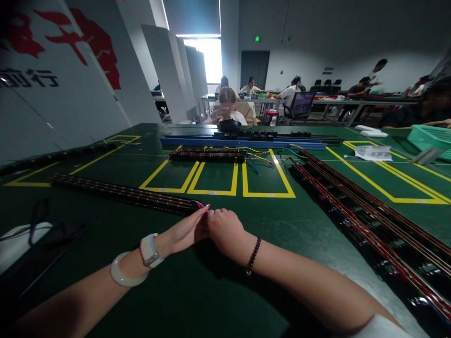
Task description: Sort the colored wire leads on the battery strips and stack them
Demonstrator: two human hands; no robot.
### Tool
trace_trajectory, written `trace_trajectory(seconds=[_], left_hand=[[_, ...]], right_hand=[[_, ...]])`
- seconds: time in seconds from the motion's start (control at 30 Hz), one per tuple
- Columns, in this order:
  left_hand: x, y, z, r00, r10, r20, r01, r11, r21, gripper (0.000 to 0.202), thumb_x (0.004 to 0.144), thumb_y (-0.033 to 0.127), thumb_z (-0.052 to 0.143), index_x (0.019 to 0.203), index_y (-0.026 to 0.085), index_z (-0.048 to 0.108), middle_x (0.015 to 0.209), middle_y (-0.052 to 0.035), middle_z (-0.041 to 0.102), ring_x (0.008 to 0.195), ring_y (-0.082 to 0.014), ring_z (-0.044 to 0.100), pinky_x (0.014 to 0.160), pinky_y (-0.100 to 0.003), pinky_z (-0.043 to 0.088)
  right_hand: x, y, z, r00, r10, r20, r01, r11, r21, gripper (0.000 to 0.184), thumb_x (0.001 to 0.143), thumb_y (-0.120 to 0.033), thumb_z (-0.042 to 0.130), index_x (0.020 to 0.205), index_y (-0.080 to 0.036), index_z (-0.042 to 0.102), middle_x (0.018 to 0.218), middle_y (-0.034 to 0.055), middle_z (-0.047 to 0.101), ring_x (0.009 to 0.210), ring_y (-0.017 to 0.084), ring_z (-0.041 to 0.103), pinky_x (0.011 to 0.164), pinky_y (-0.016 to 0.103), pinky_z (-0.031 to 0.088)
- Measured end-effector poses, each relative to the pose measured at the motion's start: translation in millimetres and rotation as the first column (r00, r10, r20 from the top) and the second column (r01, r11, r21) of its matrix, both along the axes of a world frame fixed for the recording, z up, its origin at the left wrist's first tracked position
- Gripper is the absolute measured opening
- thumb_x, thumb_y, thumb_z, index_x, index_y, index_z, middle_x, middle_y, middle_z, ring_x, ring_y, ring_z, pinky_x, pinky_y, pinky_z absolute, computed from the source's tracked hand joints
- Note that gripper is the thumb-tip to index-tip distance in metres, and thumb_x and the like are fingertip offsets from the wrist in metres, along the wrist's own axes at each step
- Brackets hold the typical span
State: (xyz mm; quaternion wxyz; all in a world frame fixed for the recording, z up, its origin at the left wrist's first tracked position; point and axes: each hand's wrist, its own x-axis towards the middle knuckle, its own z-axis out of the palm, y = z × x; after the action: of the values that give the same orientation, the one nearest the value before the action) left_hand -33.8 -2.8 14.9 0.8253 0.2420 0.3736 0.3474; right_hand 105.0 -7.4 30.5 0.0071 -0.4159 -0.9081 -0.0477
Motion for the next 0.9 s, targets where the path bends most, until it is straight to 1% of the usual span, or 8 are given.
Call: trace_trajectory(seconds=[0.07,0.2,0.4,0.5,0.6,0.7,0.8,0.9], left_hand=[[2,-2,4.1,0.999,0.034,-0.033,-0.034,0.999,-0.005,0.024,0.091,0.031,0.048,0.078,0.015,0.06,0.072,-0.0029,0.066,0.066,-0.0124,0.06,0.071,-0.027,0.045],[5,-4,9.1,0.994,0.075,-0.074,-0.074,0.997,0.011,0.024,0.091,0.026,0.047,0.074,0.015,0.059,0.071,-0.0025,0.066,0.066,-0.0114,0.06,0.071,-0.025,0.046],[3,-2,4.9,0.995,0.071,-0.073,-0.07,0.997,0.022,0.021,0.089,0.021,0.049,0.074,0.013,0.06,0.071,-0.0035,0.065,0.067,-0.0113,0.06,0.075,-0.025,0.046],[2,-2,2.8,0.997,0.049,-0.06,-0.047,0.998,0.032,0.019,0.089,0.02,0.049,0.075,0.013,0.061,0.073,-0.0038,0.065,0.068,-0.0114,0.06,0.074,-0.025,0.046],[3,-2,0.3,0.998,0.042,-0.043,-0.04,0.998,0.052,0.02,0.089,0.022,0.05,0.075,0.013,0.06,0.074,-0.0036,0.066,0.068,-0.0113,0.06,0.076,-0.026,0.046],[4,-2,-3.8,0.998,0.059,-0.022,-0.057,0.993,0.099,0.022,0.089,0.03,0.052,0.077,0.013,0.06,0.078,-0.005,0.067,0.072,-0.0133,0.062,0.08,-0.03,0.046],[4,0,-8.1,0.999,0.022,0.024,-0.025,0.992,0.126,0.023,0.088,0.034,0.054,0.085,0.013,0.062,0.085,-0.0073,0.068,0.08,-0.0161,0.064,0.086,-0.034,0.045],[4,1,-10.1,0.998,-0.028,0.056,0.021,0.993,0.12,0.026,0.088,0.036,0.053,0.093,0.011,0.062,0.09,-0.0099,0.069,0.087,-0.0181,0.064,0.09,-0.037,0.044]], right_hand=[[1,0,2.6,0.999,0.02,0.04,-0.02,1.0,0.004,0.024,0.088,-0.01,0.044,0.107,-0.005,0.057,0.093,0.014,0.065,0.077,0.021,0.063,0.067,0.03,0.051],[3,0,7.5,0.983,0.104,0.151,-0.113,0.992,0.053,0.028,0.088,-0.006,0.04,0.112,-0.004,0.055,0.091,0.0146,0.065,0.072,0.019,0.063,0.058,0.028,0.049],[6,-4,8.4,0.956,0.175,0.233,-0.218,0.961,0.172,0.026,0.087,-0.004,0.04,0.105,-0.002,0.059,0.088,0.0146,0.063,0.072,0.02,0.06,0.059,0.03,0.047],[6,-8,8.5,0.944,0.193,0.266,-0.248,0.949,0.193,0.025,0.087,-0.005,0.041,0.101,-0.002,0.06,0.086,0.0147,0.062,0.071,0.02,0.059,0.059,0.03,0.046],[6,-8,9.1,0.959,0.154,0.24,-0.198,0.964,0.175,0.027,0.087,-0.004,0.041,0.106,-0.001,0.059,0.088,0.0152,0.062,0.073,0.02,0.06,0.06,0.03,0.047],[8,-4,10.6,0.979,0.105,0.176,-0.122,0.989,0.087,0.029,0.088,-0.006,0.041,0.112,-0.002,0.057,0.091,0.0141,0.063,0.073,0.02,0.062,0.062,0.029,0.05],[13,3,13.0,0.985,0.089,0.148,-0.092,0.996,0.011,0.026,0.087,-0.006,0.043,0.109,-0.006,0.057,0.094,0.0131,0.063,0.077,0.02,0.063,0.065,0.028,0.051],[17,6,13.6,0.981,0.078,0.176,-0.08,0.997,0.002,0.023,0.086,-0.005,0.045,0.104,-0.007,0.059,0.097,0.0135,0.063,0.081,0.02,0.063,0.068,0.029,0.052]])
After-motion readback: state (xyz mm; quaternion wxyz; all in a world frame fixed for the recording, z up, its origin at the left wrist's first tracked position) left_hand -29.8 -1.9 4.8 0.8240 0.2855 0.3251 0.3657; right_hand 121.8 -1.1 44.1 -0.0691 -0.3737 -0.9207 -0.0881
